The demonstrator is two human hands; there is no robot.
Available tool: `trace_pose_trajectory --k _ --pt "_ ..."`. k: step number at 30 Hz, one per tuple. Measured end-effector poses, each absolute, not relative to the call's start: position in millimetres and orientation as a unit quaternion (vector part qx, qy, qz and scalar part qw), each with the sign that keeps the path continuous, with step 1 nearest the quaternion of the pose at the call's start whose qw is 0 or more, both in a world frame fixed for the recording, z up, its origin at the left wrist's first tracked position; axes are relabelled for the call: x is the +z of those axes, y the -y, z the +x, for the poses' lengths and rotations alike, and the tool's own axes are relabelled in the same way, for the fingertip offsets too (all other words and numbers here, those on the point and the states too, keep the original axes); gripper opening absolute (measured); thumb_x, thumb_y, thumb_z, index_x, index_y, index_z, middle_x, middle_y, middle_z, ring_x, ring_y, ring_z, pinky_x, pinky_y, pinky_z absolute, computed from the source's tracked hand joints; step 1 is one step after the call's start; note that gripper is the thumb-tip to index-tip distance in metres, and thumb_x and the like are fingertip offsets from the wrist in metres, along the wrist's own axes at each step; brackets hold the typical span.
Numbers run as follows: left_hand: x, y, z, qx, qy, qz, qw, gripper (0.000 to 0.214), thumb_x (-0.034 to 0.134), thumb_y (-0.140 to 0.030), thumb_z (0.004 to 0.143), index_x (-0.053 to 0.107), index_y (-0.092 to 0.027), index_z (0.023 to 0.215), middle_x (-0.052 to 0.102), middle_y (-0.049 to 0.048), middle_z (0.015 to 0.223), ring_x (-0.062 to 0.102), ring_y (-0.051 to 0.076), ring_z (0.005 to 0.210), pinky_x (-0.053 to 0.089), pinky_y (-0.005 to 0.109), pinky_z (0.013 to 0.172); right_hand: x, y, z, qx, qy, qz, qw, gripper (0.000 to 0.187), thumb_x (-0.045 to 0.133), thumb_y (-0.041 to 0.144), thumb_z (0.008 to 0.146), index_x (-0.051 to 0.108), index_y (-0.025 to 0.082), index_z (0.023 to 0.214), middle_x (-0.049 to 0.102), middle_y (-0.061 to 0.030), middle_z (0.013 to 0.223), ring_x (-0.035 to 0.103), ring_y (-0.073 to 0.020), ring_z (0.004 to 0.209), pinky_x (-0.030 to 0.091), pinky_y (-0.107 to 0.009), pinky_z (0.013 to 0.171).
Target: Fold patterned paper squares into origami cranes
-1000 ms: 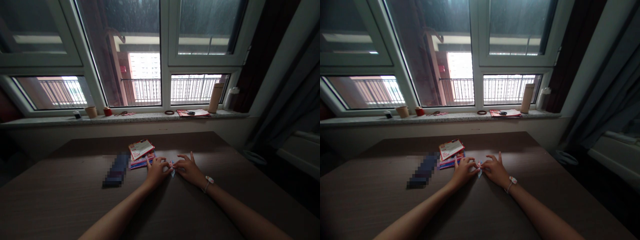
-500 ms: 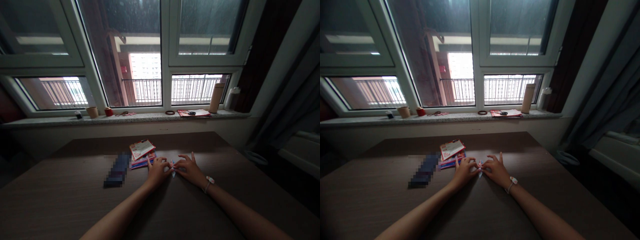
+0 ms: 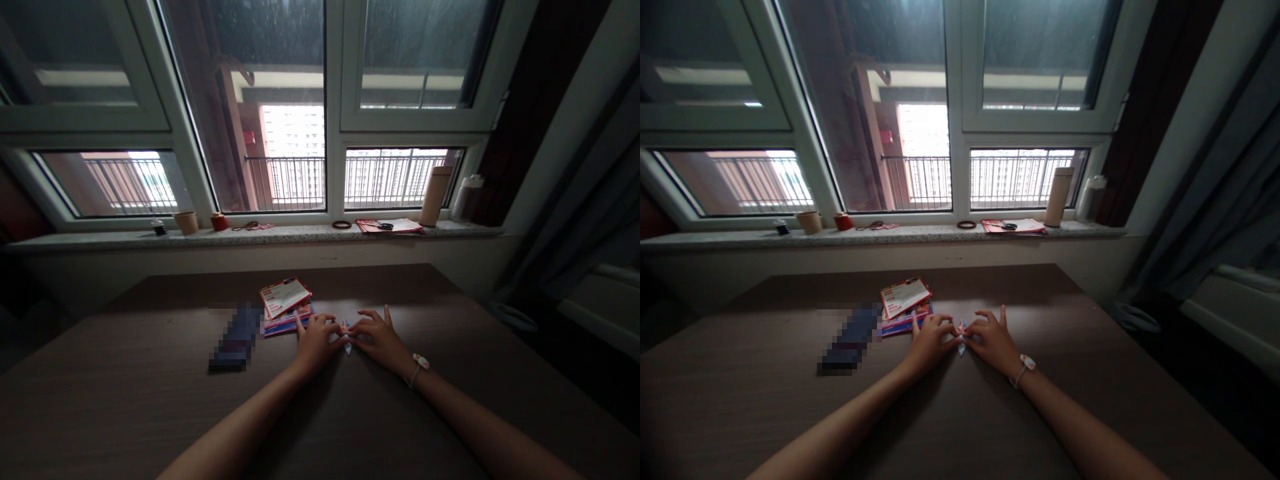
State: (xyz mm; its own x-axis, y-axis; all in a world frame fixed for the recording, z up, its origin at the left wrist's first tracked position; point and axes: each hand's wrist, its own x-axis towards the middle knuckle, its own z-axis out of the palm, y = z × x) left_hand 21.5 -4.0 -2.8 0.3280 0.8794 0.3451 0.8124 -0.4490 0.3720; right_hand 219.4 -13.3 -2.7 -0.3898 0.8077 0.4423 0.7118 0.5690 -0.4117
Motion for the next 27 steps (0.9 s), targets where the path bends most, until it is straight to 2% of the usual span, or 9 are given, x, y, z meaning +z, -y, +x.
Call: trace_pose_trajectory --k 16,27 --pt "-1.5 4.4 21.3 0.256 -0.519 0.812 0.071 0.012 0.067 -0.042 0.080 0.070 -0.032 0.086 0.061 -0.0024 0.119 0.048 0.025 0.116 -0.003 0.067 0.107 -1.2 15.2 218.2 0.074 0.827 -0.465 0.306 0.013 0.060 0.040 0.086 0.069 0.032 0.091 0.072 0.0011 0.099 0.046 -0.0260 0.124 -0.006 -0.068 0.106" --pt "0.0 6.4 22.4 0.258 -0.516 0.815 0.063 0.018 0.069 -0.040 0.079 0.066 -0.034 0.096 0.061 -0.0015 0.118 0.048 0.025 0.116 0.001 0.070 0.105 -3.1 14.4 217.6 0.083 0.820 -0.475 0.307 0.016 0.063 0.038 0.083 0.067 0.033 0.097 0.071 0.0003 0.103 0.046 -0.0268 0.124 -0.005 -0.069 0.106"
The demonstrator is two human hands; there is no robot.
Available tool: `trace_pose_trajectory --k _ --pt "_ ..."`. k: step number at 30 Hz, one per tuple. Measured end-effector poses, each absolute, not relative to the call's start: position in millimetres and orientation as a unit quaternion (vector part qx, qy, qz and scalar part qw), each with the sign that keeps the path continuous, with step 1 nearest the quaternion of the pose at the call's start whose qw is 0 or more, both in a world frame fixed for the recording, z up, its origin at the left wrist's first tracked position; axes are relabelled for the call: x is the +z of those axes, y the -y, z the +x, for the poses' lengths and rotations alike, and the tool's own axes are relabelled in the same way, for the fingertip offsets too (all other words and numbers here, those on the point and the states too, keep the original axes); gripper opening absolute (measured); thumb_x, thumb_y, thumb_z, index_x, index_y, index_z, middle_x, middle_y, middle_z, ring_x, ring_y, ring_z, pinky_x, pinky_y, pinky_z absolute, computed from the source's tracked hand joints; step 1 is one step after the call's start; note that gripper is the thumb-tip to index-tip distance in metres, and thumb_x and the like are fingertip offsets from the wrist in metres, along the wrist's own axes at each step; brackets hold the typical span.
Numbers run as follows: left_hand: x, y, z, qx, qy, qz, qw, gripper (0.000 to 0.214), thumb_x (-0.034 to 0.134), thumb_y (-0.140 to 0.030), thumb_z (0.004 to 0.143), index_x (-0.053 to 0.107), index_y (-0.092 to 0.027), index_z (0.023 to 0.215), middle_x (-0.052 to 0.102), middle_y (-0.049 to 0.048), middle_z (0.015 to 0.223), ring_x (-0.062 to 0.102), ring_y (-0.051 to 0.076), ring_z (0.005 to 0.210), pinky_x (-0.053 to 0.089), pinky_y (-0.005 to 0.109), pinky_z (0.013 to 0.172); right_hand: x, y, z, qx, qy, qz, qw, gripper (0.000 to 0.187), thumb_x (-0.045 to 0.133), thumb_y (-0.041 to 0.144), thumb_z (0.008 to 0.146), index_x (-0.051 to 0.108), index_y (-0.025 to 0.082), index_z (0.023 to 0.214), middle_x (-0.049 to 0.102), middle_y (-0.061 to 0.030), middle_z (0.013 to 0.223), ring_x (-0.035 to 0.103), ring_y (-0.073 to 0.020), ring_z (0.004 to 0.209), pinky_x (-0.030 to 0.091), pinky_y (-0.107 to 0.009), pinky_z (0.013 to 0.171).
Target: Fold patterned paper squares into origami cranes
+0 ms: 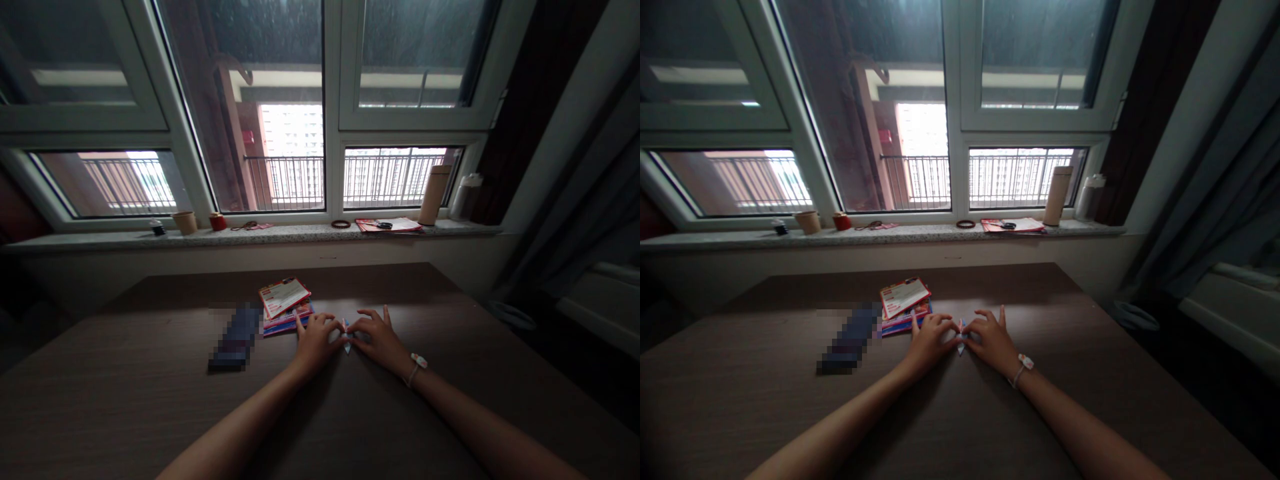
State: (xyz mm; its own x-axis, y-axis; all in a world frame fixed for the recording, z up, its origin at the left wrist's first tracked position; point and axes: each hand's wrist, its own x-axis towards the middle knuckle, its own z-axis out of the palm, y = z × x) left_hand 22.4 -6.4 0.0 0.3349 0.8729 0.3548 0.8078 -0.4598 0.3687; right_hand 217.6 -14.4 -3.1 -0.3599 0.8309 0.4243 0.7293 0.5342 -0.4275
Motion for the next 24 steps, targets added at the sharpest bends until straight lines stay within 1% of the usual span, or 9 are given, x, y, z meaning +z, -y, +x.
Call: trace_pose_trajectory --k 4,9,15,20,24 --pt "2.7 6.8 22.9 0.266 -0.510 0.816 0.056 0.023 0.069 -0.039 0.079 0.065 -0.034 0.101 0.061 0.0000 0.118 0.049 0.025 0.115 0.002 0.070 0.105 -3.0 14.5 217.7 0.088 0.819 -0.477 0.306 0.014 0.063 0.037 0.082 0.068 0.032 0.094 0.071 0.0003 0.102 0.045 -0.0268 0.124 -0.005 -0.068 0.106" --pt "2.2 7.0 23.0 0.272 -0.493 0.825 0.041 0.014 0.069 -0.038 0.079 0.069 -0.033 0.093 0.060 0.0004 0.121 0.049 0.025 0.116 0.001 0.070 0.105 -1.1 15.4 217.4 0.088 0.819 -0.476 0.307 0.013 0.063 0.038 0.082 0.069 0.030 0.091 0.072 -0.0005 0.101 0.046 -0.0278 0.123 -0.004 -0.069 0.106" --pt "0.5 6.2 22.6 0.254 -0.497 0.829 0.025 0.009 0.069 -0.039 0.079 0.071 -0.033 0.085 0.059 -0.0005 0.125 0.047 0.027 0.119 -0.001 0.072 0.104 0.4 16.2 218.1 0.066 0.828 -0.469 0.299 0.013 0.060 0.038 0.085 0.070 0.032 0.090 0.072 0.0000 0.100 0.046 -0.0274 0.122 -0.003 -0.070 0.106" --pt "4.3 5.4 22.6 0.221 -0.500 0.837 0.020 0.013 0.068 -0.041 0.080 0.071 -0.033 0.090 0.057 -0.0006 0.129 0.046 0.028 0.120 0.000 0.072 0.104 0.8 16.0 217.2 0.026 0.841 -0.467 0.272 0.013 0.059 0.037 0.087 0.070 0.033 0.091 0.071 0.0015 0.101 0.044 -0.0261 0.124 -0.003 -0.068 0.107" --pt "5.3 3.6 21.5 0.208 -0.501 0.840 0.027 0.011 0.065 -0.040 0.082 0.070 -0.034 0.090 0.057 -0.0016 0.131 0.046 0.029 0.120 -0.001 0.074 0.103 2.0 16.1 216.8 0.021 0.847 -0.469 0.251 0.013 0.058 0.036 0.087 0.070 0.034 0.092 0.069 0.0012 0.103 0.041 -0.0267 0.127 -0.003 -0.068 0.107"
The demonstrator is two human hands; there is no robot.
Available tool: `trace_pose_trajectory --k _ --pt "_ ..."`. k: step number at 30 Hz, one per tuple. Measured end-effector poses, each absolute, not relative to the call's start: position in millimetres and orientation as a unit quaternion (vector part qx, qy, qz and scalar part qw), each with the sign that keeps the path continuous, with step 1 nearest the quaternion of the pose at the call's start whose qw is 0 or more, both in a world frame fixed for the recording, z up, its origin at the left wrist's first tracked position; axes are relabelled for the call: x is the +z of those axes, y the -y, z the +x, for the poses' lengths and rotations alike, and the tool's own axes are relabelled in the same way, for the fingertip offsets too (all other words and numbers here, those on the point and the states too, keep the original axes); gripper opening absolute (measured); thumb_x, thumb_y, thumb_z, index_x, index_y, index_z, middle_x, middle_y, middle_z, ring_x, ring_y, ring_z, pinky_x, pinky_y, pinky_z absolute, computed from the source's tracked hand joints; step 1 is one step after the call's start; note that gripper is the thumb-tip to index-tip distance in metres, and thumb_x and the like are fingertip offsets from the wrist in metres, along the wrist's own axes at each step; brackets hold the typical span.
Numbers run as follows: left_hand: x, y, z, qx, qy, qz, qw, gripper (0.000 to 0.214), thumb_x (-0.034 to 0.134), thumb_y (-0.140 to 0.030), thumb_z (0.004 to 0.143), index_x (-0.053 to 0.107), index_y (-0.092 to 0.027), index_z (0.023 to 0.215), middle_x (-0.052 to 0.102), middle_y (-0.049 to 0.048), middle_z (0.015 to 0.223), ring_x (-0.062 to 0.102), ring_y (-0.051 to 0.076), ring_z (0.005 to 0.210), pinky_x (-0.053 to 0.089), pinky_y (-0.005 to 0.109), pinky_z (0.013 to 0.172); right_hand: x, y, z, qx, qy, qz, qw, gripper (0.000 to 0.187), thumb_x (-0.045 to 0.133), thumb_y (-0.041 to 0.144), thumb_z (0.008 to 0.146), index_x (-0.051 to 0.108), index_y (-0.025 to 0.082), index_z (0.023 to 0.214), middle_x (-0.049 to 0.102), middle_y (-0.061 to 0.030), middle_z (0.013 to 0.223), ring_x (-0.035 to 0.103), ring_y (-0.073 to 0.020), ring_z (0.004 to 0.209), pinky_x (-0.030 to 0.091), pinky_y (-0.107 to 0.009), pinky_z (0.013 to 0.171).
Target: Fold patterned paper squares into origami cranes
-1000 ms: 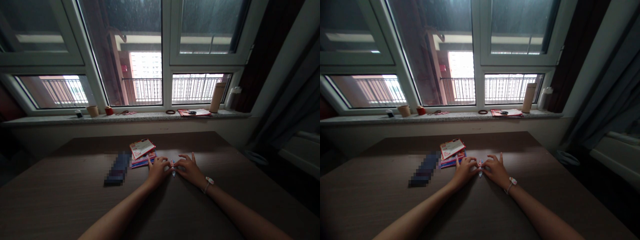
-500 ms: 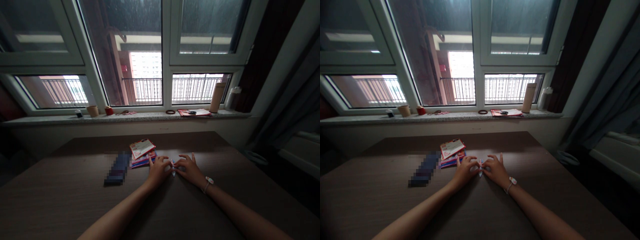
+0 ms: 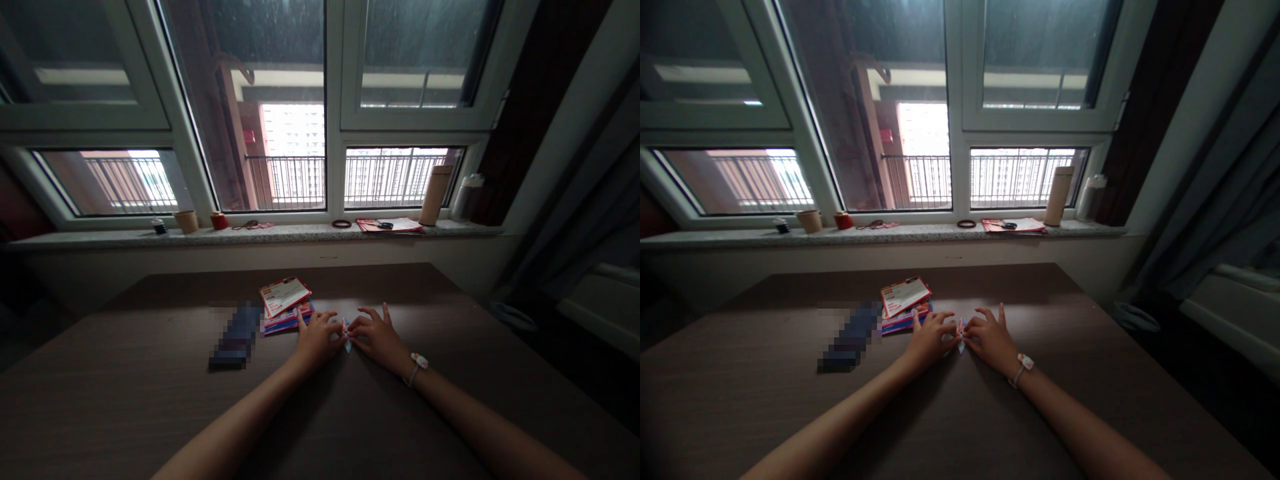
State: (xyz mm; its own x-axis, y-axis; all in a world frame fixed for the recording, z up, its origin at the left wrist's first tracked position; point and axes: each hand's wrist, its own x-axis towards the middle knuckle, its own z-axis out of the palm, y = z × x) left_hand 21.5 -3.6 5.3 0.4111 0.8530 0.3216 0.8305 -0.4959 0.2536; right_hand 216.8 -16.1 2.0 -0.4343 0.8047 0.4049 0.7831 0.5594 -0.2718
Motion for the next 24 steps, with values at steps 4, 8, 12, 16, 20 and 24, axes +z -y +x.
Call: trace_pose_trajectory --k 4,8,12,16,20,24 --pt "5.7 1.9 18.9 0.198 -0.511 0.835 0.047 0.012 0.064 -0.041 0.082 0.069 -0.034 0.091 0.055 -0.0024 0.133 0.043 0.031 0.123 -0.001 0.075 0.102 0.8 15.4 219.2 0.048 0.830 -0.503 0.237 0.014 0.060 0.040 0.085 0.071 0.034 0.092 0.062 -0.0016 0.109 0.038 -0.0287 0.129 0.004 -0.068 0.108" --pt "5.0 1.3 16.3 0.191 -0.517 0.832 0.064 0.014 0.063 -0.043 0.082 0.069 -0.035 0.091 0.052 -0.0021 0.136 0.037 0.032 0.128 -0.001 0.075 0.101 -4.0 13.9 221.7 0.096 0.804 -0.530 0.251 0.017 0.062 0.045 0.083 0.072 0.035 0.093 0.057 -0.0039 0.112 0.036 -0.0300 0.129 0.010 -0.067 0.107" --pt "4.1 2.5 15.1 0.194 -0.519 0.831 0.057 0.014 0.063 -0.044 0.082 0.070 -0.033 0.088 0.049 -0.0031 0.140 0.030 0.034 0.133 -0.003 0.076 0.100 -7.0 15.1 221.4 0.111 0.790 -0.538 0.272 0.018 0.062 0.048 0.082 0.072 0.035 0.090 0.056 -0.0031 0.111 0.044 -0.0267 0.120 0.013 -0.064 0.108" --pt "5.1 5.8 16.4 0.203 -0.513 0.833 0.048 0.011 0.064 -0.041 0.082 0.069 -0.033 0.088 0.048 -0.0043 0.141 0.027 0.033 0.135 -0.006 0.075 0.101 -6.1 18.7 219.6 0.091 0.791 -0.538 0.278 0.018 0.061 0.046 0.082 0.070 0.035 0.093 0.056 -0.0029 0.111 0.045 -0.0254 0.117 0.012 -0.064 0.108" --pt "4.6 8.2 18.0 0.216 -0.506 0.835 0.032 0.007 0.065 -0.036 0.082 0.068 -0.033 0.089 0.051 -0.0047 0.137 0.028 0.031 0.134 -0.006 0.073 0.103 -3.0 20.8 218.9 0.058 0.800 -0.526 0.283 0.018 0.062 0.042 0.082 0.068 0.034 0.098 0.056 -0.0031 0.113 0.046 -0.0248 0.117 0.010 -0.063 0.109" --pt "2.3 6.8 17.6 0.218 -0.498 0.839 0.039 0.010 0.066 -0.033 0.082 0.067 -0.034 0.093 0.052 -0.0034 0.135 0.031 0.030 0.133 -0.003 0.073 0.104 -1.5 21.1 220.0 0.050 0.798 -0.524 0.292 0.019 0.064 0.043 0.081 0.068 0.033 0.096 0.057 -0.0031 0.112 0.047 -0.0247 0.115 0.011 -0.062 0.109"
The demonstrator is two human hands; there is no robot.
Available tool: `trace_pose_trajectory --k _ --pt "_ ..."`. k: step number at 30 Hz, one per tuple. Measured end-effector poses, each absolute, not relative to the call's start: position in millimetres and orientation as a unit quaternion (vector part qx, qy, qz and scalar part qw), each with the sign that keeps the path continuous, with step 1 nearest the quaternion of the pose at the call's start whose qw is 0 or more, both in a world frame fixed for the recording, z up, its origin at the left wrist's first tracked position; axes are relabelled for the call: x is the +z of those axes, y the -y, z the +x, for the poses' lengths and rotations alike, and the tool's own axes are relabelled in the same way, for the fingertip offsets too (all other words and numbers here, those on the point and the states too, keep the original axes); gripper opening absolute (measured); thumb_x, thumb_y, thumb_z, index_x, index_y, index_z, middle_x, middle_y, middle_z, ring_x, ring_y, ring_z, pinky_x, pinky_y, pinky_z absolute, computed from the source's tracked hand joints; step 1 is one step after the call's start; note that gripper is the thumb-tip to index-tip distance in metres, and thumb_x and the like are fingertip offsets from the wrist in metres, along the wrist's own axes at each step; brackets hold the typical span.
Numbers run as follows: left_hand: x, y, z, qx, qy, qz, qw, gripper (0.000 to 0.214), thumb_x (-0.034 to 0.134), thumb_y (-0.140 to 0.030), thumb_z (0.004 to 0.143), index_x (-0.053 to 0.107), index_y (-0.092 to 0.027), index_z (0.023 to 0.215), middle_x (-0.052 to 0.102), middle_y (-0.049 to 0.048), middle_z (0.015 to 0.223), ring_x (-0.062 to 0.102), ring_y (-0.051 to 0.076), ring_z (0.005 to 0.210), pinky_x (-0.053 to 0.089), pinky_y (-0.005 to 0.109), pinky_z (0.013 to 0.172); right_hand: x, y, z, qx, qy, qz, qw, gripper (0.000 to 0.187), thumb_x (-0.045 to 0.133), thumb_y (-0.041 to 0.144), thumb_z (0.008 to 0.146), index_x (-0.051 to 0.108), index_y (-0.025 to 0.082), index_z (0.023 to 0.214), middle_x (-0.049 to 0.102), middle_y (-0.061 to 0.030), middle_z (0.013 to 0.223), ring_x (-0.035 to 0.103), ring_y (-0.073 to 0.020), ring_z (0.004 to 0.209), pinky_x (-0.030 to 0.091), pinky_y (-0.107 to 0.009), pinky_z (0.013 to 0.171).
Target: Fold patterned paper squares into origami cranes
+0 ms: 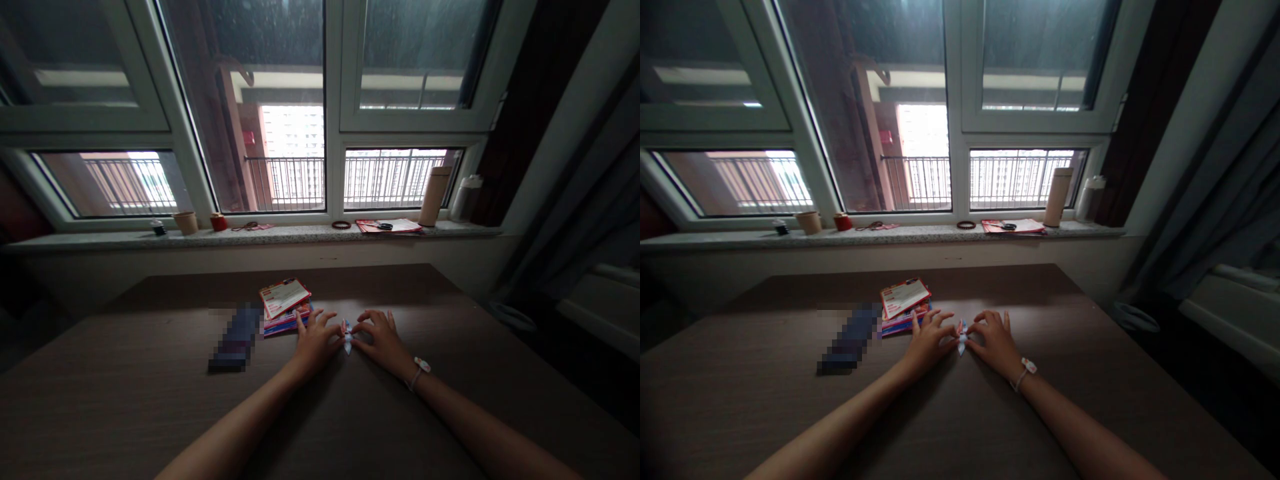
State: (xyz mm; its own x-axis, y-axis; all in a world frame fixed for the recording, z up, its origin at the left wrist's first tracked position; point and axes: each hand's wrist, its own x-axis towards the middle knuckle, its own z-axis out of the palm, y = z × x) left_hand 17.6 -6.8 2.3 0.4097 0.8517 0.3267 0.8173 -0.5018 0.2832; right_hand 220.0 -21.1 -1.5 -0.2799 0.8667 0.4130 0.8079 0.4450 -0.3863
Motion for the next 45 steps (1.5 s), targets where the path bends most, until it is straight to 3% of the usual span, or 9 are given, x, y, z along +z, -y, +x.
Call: trace_pose_trajectory --k 7,27,34,45 --pt "0 5 17 0.222 -0.487 0.844 0.046 0.020 0.067 -0.031 0.082 0.067 -0.037 0.101 0.052 -0.0018 0.136 0.032 0.029 0.131 -0.003 0.070 0.106 -2 22 221 0.034 0.801 -0.521 0.293 0.016 0.064 0.041 0.081 0.068 0.032 0.094 0.058 -0.0027 0.111 0.047 -0.0244 0.114 0.011 -0.061 0.109" --pt "7 5 13 0.185 -0.520 0.833 0.042 0.014 0.062 -0.044 0.084 0.071 -0.046 0.094 0.053 -0.0053 0.136 0.037 0.033 0.128 -0.001 0.074 0.103 1 17 225 0.079 0.797 -0.538 0.265 0.018 0.059 0.048 0.083 0.072 0.039 0.093 0.059 -0.0033 0.105 0.046 -0.0264 0.113 0.012 -0.065 0.106" --pt "5 6 12 0.193 -0.529 0.824 0.059 0.016 0.062 -0.046 0.083 0.070 -0.048 0.096 0.051 -0.0057 0.138 0.034 0.035 0.131 0.001 0.074 0.102 3 21 222 0.079 0.787 -0.544 0.281 0.027 0.055 0.051 0.085 0.073 0.031 0.079 0.058 -0.0032 0.103 0.048 -0.0245 0.110 0.012 -0.063 0.107" --pt "3 6 11 0.240 -0.510 0.825 0.051 0.013 0.072 -0.037 0.077 0.073 -0.043 0.089 0.052 -0.0066 0.136 0.034 0.032 0.130 0.001 0.071 0.105 -2 18 215 0.085 0.784 -0.551 0.275 0.019 0.058 0.045 0.085 0.067 0.028 0.084 0.057 -0.0026 0.106 0.047 -0.0243 0.111 0.012 -0.062 0.108"
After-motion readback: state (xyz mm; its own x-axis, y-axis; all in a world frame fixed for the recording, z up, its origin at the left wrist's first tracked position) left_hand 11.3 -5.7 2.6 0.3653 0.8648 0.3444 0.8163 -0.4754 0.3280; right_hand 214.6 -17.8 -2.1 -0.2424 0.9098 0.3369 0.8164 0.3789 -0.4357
